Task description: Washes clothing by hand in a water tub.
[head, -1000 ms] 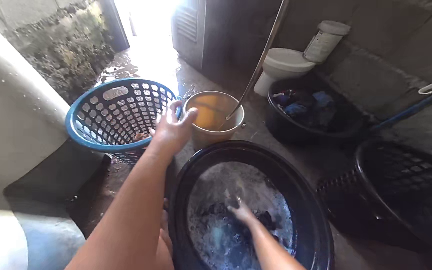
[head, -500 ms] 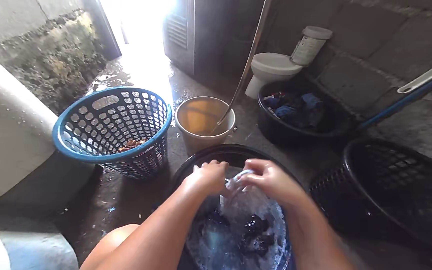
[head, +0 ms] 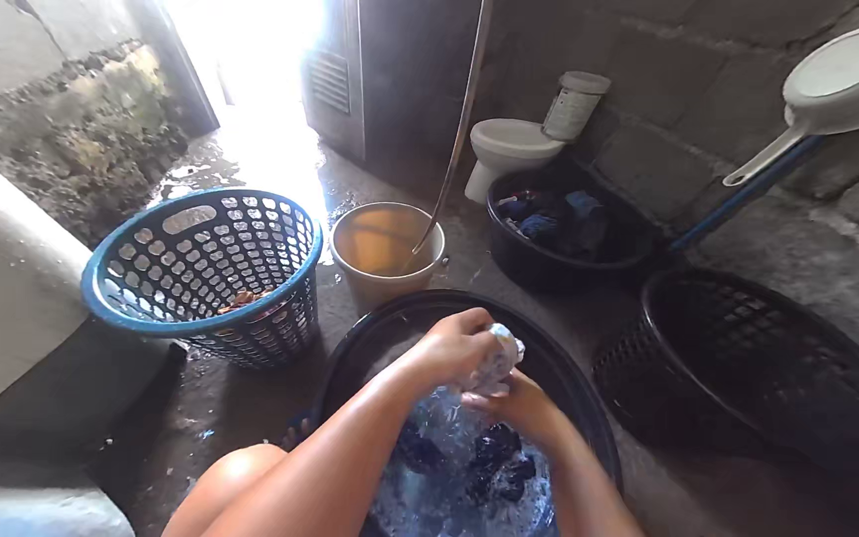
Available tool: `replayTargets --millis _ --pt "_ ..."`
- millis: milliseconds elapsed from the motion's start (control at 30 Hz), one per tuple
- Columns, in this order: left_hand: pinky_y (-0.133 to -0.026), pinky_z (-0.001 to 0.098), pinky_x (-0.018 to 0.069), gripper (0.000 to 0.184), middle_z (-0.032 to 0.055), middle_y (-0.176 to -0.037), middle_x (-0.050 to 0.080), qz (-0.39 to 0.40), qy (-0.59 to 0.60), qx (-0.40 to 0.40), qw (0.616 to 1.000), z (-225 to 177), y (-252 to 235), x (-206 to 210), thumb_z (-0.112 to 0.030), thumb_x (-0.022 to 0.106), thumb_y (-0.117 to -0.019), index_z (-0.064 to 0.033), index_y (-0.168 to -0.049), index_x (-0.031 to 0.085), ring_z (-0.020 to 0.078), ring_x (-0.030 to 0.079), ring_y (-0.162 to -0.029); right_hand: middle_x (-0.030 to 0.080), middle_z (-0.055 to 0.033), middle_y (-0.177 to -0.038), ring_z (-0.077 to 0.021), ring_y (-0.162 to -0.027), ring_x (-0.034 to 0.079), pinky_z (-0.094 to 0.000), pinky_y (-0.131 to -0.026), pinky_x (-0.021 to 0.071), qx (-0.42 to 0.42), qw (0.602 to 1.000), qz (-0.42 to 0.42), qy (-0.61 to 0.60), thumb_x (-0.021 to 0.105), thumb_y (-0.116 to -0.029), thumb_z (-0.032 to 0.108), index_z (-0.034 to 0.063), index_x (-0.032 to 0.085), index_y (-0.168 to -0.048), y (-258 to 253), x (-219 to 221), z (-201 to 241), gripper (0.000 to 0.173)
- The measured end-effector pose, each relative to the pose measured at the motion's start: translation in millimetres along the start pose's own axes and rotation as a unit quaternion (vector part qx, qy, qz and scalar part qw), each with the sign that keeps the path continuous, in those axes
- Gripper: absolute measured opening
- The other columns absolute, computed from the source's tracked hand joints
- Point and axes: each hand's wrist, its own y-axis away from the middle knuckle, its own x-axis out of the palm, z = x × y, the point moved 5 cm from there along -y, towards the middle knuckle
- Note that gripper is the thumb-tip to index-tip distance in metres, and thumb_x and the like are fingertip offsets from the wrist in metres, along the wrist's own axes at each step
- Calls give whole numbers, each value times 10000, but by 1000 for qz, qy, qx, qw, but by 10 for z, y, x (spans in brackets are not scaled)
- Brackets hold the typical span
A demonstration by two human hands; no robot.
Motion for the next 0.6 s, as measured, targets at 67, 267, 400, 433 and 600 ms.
replayTargets --millis 67,267,400,433,600 --pt "-825 360 537 343 77 -999 642 -84 136 21 987 -34 48 -97 -232 343 -1082 -20 -1148 604 151 629 -889 706 -152 -1033 -198 -832 722 -350 -761 632 -62 986 -43 -148 755 -913 70 -47 614 -1231 -6 118 217 367" --pt "-815 474 542 699 98 -1081 669 -222 383 -111 890 260 -9 -317 -729 356 -983 -136 -1255 606 241 649 -971 705 -121 -1127 -213 -959 723 -381 -856 630 -237 925 -51 -292 657 -924 -56 41 613 -1277 234 104 982 369" --pt "-734 390 585 472 76 -889 671 -151 474 -15 867 111 -12 -279 -555 450 -1038 -114 -1086 612 195 675 -805 716 -106 -1130 -185 -1003 708 -345 -886 600 -209 939 10 -274 791 -822 72 56 608 -1273 330 101 905 487" --pt "-723 376 588 304 75 -877 668 -145 434 16 889 75 -10 -293 -392 515 -1053 -101 -1079 601 186 674 -790 698 -124 -1175 -207 -1039 705 -361 -922 595 -178 930 33 -320 814 -807 114 50 552 -1331 307 106 809 589" --pt "-694 379 563 214 101 -901 672 -6 17 119 993 -179 35 -103 -77 683 -876 -37 -1078 623 179 658 -778 748 -101 -1084 -237 -1000 738 -397 -914 616 -135 850 289 -419 925 -729 286 120 684 -1179 167 227 629 536"
